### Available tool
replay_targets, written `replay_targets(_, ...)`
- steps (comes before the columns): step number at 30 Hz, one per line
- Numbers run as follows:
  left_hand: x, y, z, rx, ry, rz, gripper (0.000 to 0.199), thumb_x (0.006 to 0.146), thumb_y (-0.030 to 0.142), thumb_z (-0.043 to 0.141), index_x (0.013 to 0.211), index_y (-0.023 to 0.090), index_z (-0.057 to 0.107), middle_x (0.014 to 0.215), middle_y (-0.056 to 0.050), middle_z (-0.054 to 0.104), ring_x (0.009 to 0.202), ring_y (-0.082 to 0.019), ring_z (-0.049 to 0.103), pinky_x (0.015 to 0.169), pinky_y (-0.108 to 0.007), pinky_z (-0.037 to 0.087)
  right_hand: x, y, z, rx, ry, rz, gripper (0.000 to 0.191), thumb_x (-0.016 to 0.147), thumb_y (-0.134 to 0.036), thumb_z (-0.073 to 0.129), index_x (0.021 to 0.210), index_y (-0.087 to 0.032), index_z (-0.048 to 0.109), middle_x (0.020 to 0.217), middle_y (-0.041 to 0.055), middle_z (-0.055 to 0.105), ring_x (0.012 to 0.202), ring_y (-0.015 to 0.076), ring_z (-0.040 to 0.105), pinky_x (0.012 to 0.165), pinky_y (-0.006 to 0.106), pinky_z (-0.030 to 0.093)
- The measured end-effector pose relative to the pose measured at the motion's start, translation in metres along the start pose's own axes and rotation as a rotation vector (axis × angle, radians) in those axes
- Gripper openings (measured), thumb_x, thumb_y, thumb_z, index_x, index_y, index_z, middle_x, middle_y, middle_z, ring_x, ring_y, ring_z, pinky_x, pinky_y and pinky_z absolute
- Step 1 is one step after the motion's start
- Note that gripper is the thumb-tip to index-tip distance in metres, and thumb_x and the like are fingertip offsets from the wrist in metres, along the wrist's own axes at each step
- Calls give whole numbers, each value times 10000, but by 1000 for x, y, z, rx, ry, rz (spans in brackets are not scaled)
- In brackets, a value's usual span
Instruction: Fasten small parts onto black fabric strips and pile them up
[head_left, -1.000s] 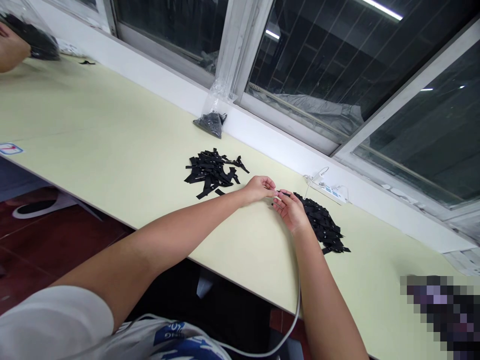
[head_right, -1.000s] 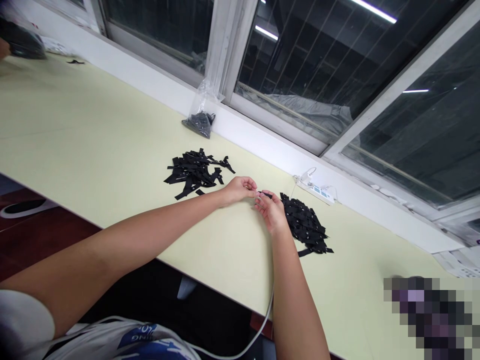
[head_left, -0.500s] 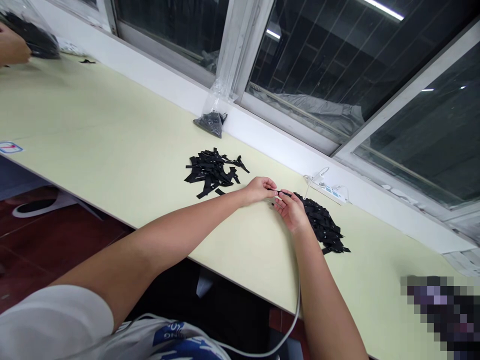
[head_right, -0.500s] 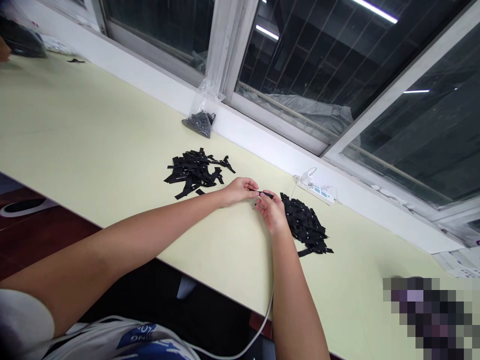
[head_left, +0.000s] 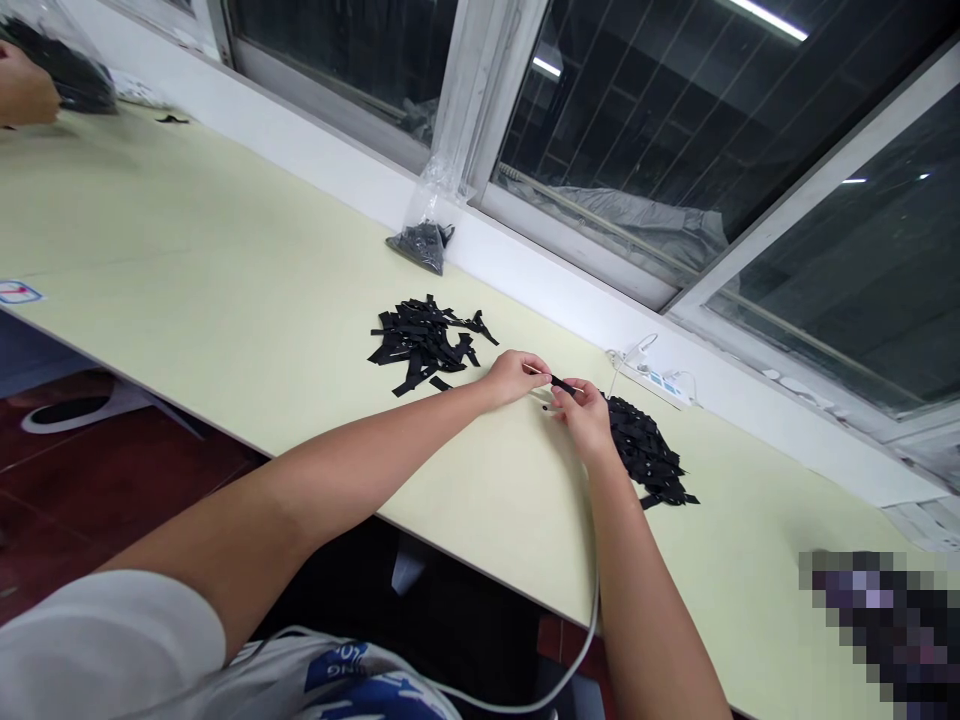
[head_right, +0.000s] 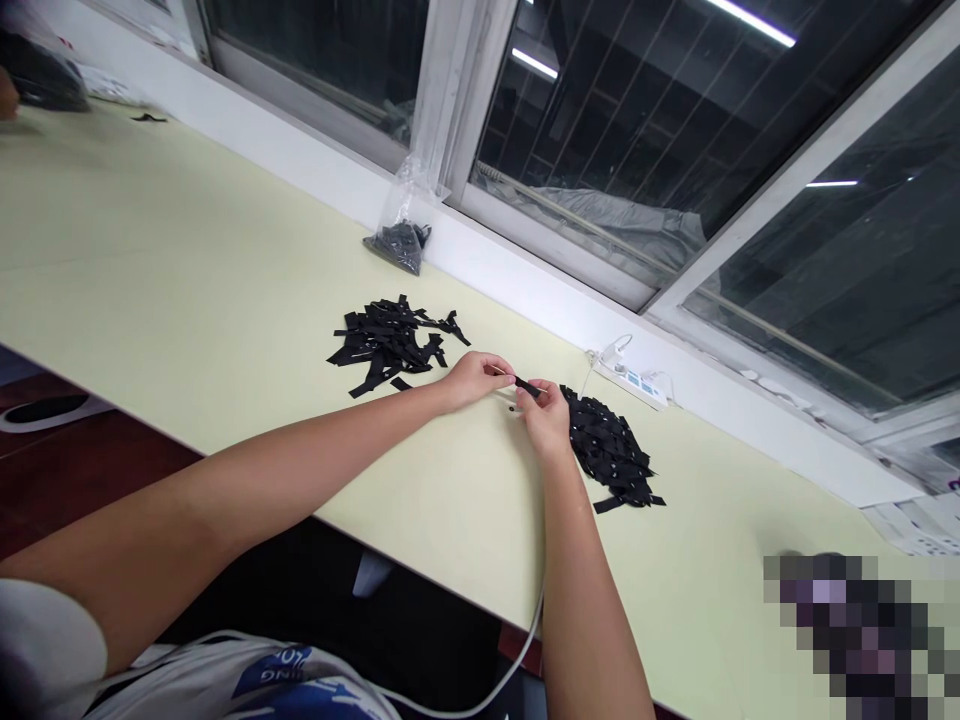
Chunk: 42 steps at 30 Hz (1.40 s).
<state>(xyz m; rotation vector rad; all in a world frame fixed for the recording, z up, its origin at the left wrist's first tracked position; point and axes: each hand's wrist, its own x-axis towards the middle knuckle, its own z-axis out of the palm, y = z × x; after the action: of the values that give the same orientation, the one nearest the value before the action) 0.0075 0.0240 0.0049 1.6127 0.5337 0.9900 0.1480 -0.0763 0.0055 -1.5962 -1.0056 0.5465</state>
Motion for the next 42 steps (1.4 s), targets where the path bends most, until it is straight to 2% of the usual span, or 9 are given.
replay_targets(3,4,-2,0,-23,76,-3,113,722,202,728,808,129,725,835,-67,717,776,-148,625,775,-299,492,3,-1,-15,-389,28,-83,408,709,-449,693,1032,-207,633,860,33,706,688,178,612,673,319,480)
replay_targets(5,6,-4,-1,-24,105,6,100,727,191,719,805,130,708,826,-57,708,752,-137,616,743,-285,486,4,-3,-26,-552,23,-93,332,730,-427,648,981,-210,671,831,29,706,680,180,602,676,316,454)
replay_targets(10,7,-3,-1,110,133,52,57,777,177,669,823,146,657,815,-25,685,708,-121,586,698,-269,474,-2,-8,-32,-723,-184,-94,191,752,-378,622,795,-223,725,761,22,702,706,190,610,679,297,430)
replay_targets(12,6,-3,-1,160,140,60,44,793,166,654,831,150,640,834,-26,685,729,-126,592,719,-273,484,-6,-10,-26,-738,-209,-123,182,776,-364,613,800,-228,732,787,20,715,727,189,620,702,292,433)
replay_targets(19,4,-1,2,270,121,48,35,826,164,632,858,156,618,877,-38,687,757,-139,603,761,-294,493,-7,-8,-7,-772,-164,-227,155,837,-324,606,838,-236,734,817,15,723,742,180,628,729,284,429)
replay_targets(27,0,0,0,357,82,68,37,857,177,591,892,167,597,914,-47,673,802,-161,588,789,-312,489,0,5,0,-848,-159,-266,108,862,-261,594,794,-208,660,829,75,707,762,218,626,705,315,429)
replay_targets(34,-3,2,-2,378,64,83,56,868,161,562,915,175,588,860,-30,649,749,-155,554,778,-309,466,-4,6,0,-817,-175,-352,93,871,-236,549,915,-219,628,846,59,693,753,209,610,697,309,419)
replay_targets(38,-3,0,-3,332,38,108,59,862,168,571,913,181,596,854,-12,653,734,-138,558,747,-287,457,-3,0,-6,-695,-71,-343,202,887,-292,501,1007,-206,638,924,66,701,779,209,618,750,326,435)
replay_targets(42,-5,1,1,249,-66,122,63,843,196,606,894,168,629,857,-11,671,732,-122,569,728,-271,455,-1,-6,-13,-554,98,-294,265,896,-401,503,965,-200,662,895,60,699,711,198,601,749,336,443)
